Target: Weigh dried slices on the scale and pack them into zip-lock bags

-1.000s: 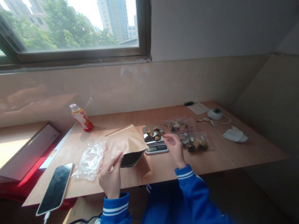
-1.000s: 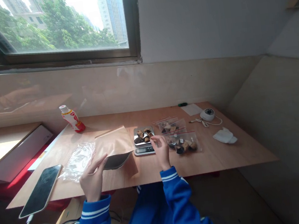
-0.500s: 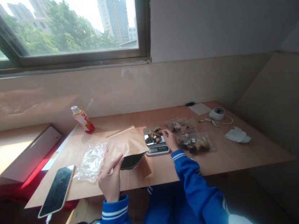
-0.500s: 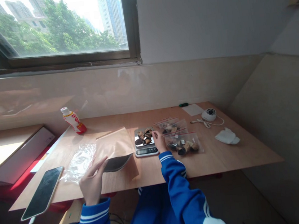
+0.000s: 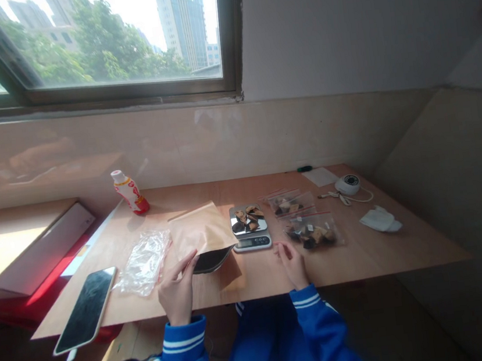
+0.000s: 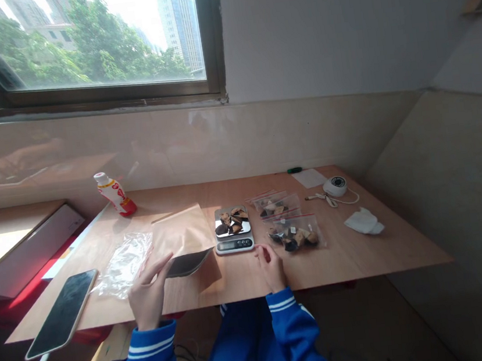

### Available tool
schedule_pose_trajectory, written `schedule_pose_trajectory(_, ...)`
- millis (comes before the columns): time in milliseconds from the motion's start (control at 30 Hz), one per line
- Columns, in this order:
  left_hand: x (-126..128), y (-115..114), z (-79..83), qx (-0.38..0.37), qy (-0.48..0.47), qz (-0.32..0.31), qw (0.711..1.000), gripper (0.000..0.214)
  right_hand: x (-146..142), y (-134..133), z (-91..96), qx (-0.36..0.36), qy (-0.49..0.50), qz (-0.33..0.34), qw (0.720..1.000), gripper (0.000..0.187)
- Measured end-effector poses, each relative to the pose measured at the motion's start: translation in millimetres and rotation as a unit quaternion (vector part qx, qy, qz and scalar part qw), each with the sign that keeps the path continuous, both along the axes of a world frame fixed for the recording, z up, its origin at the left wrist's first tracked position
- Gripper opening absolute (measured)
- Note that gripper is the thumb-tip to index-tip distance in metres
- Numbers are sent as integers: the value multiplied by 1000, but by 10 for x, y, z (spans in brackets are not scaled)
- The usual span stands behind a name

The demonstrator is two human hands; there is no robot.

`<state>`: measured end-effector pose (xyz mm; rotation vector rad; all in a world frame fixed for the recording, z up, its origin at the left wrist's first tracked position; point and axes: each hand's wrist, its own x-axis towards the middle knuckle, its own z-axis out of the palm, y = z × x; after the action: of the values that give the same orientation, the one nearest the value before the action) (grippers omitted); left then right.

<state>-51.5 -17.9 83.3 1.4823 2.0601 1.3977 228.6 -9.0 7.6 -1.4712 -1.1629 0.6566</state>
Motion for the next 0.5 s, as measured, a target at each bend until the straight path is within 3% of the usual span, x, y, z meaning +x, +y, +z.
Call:
schedule_pose_trajectory(200,3,9,0,7,-2,5,1000,24,53,-58,-38,-19,75,-36,996,44)
schedule_pose_trajectory(500,32,-1,18,13,-6,1,1000,25,55,-46,-110,-22,48,-22,998,45)
